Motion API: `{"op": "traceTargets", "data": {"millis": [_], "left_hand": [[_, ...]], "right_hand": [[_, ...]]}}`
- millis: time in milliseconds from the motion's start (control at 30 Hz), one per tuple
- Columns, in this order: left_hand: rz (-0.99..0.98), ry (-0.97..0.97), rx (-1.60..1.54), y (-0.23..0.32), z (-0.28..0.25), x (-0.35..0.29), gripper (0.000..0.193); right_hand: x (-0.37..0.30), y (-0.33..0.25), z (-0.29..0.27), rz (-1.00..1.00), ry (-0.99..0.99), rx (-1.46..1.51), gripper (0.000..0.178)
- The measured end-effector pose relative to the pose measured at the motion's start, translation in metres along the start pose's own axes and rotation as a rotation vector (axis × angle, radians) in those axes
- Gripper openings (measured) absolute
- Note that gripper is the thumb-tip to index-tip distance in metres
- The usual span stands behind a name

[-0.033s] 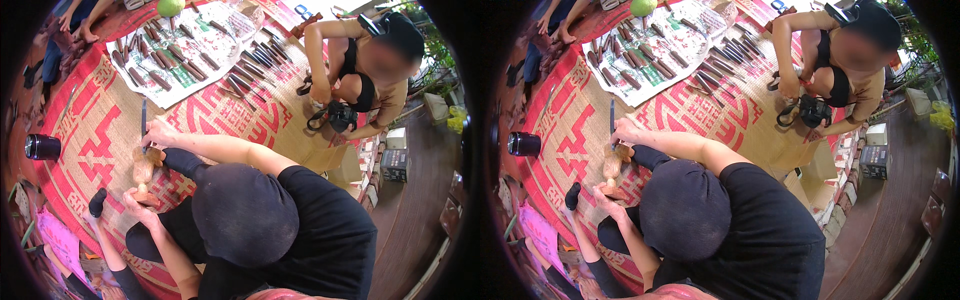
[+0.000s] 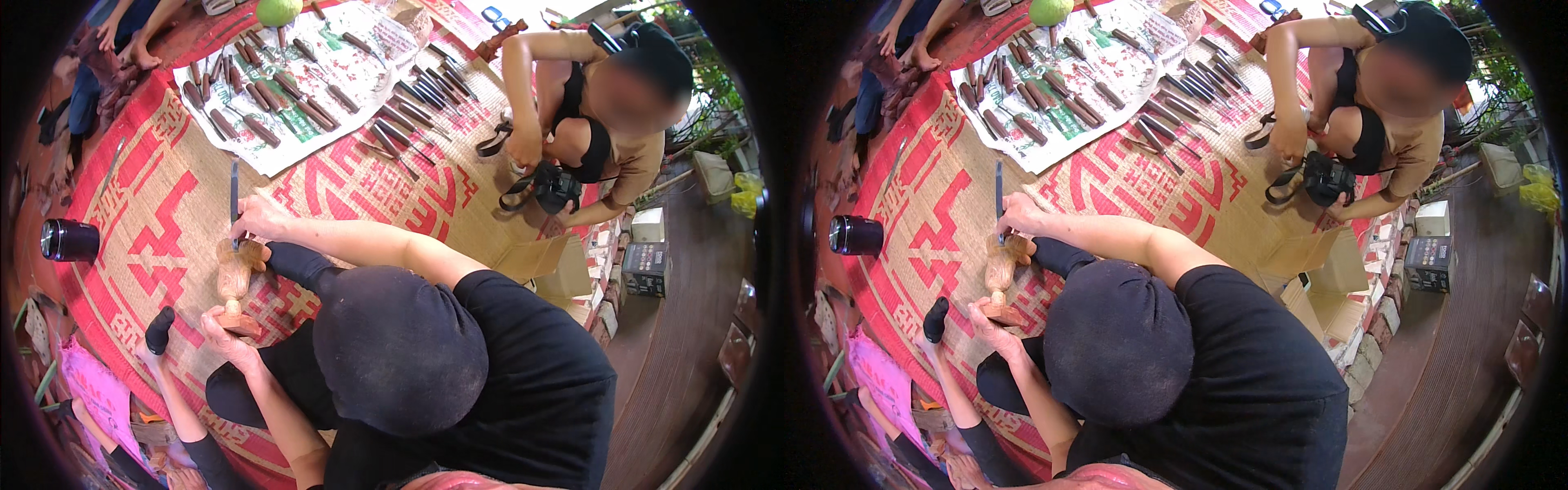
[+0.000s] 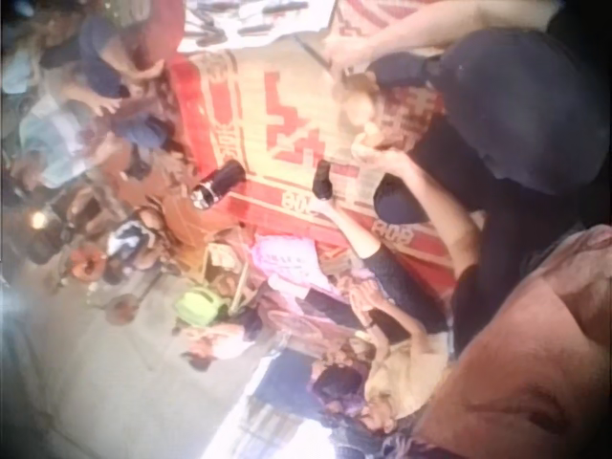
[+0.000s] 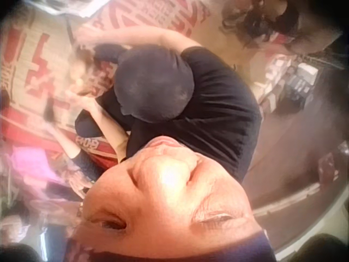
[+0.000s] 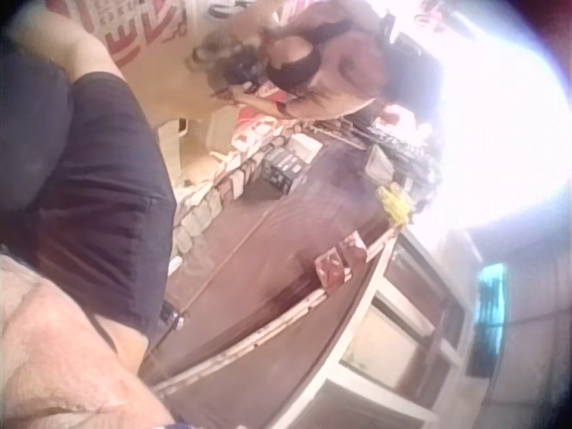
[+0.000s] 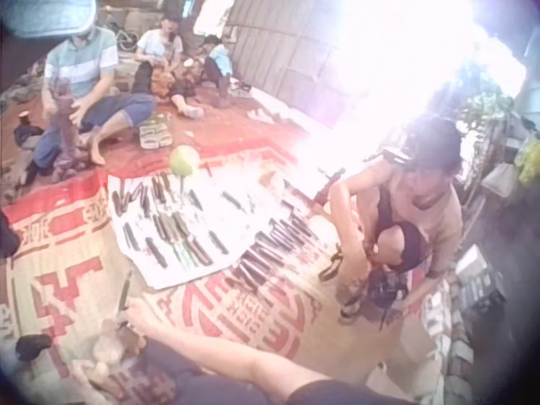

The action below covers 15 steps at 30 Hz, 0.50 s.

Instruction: The person sits on a mat and carves a small piece of wood using a knife. They hold the wood in their left hand and use the knife in their right hand to shape the object. The person occasionally rotates the wood to access different sides while working.

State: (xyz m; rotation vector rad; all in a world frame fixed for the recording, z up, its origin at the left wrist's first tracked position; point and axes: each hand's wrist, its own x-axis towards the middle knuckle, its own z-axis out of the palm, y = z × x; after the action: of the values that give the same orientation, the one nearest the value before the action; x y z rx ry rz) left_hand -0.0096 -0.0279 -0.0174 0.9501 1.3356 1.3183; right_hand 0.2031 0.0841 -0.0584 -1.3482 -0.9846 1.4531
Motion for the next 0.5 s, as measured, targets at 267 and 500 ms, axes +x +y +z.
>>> {"op": "traceTargets", "data": {"millis": [267,500], "left_hand": [[-0.054,0.0,-0.064,-0.005,-0.007,0.002,0.046],[-0.017,-0.001,-0.037,-0.006,-0.003,0.005,0.044]], "right_hand": [[-0.012,-0.007,-0.004,0.092,-0.124,0.126,0.013],[-0.009,-0.007,-0.006,0.072,-0.056,0.089,0.011]]}}
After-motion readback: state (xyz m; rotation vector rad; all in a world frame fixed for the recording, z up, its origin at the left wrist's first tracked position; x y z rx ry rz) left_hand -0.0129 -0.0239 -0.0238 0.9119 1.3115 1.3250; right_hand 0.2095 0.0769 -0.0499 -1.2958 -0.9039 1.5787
